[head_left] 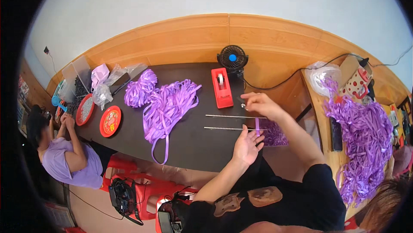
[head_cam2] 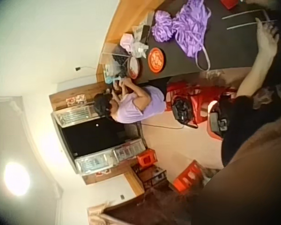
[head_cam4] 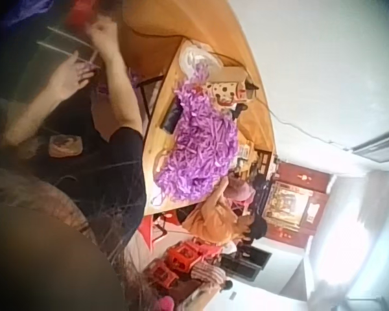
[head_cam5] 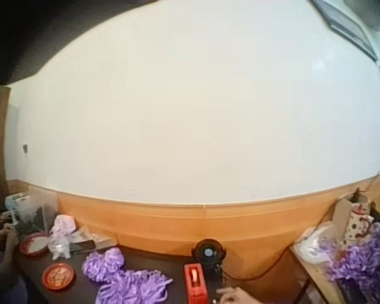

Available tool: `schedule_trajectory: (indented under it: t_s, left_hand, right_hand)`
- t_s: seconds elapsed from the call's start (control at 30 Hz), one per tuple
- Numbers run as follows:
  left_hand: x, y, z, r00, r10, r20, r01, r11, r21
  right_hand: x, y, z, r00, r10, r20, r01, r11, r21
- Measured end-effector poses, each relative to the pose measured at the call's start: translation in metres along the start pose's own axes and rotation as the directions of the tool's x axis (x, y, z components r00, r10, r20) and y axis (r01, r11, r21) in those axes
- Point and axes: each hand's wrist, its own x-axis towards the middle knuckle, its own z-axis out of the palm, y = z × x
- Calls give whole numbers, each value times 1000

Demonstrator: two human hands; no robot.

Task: Wrapping purple ribbon around metal rods and securing it with tape to assemble a toy part.

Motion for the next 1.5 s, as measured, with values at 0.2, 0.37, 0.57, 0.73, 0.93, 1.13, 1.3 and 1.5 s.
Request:
schedule_trajectory:
  t_s: [0.2,0.37,0.57,0.73,0.93,1.13,1.3,1.5]
  left_hand:
    - [-3,1,4,1000,21,-1,-21,999,25]
    - [-4,2,0,999,32,22,-33,999,30]
    - [-6,1,4,999,40,12,-40,997,58]
    - [-7,2,3,999,42,13,-42,998,50]
    - [-8,3,6,999,42,7,-42,999,35]
    - [-9,3,6,999,33,17,-34,998,47]
    - [-6,1,4,999,32,7,-32,999,6]
    - [-3,-1,1,999,41,16,-41,999,-30]
  right_hand:
    - [-30,15,-42,942,80,327,-69,997,-47]
    - [-30,34,-40,907,82,413,-60,996,-65]
    - [-31,41,-39,912,74,403,-53,997,-61]
    - [-31,36,-33,943,-14,332,58,991,-124]
    - [-35,28,-21,976,174,132,-101,897,-431]
    - [-34,-6,3,940,325,-102,-288,600,-747]
    - [-46,-8,24,974,75,-214,-227,349,-909]
    - [-64,-6,32,927,-252,-277,-225,216,-950]
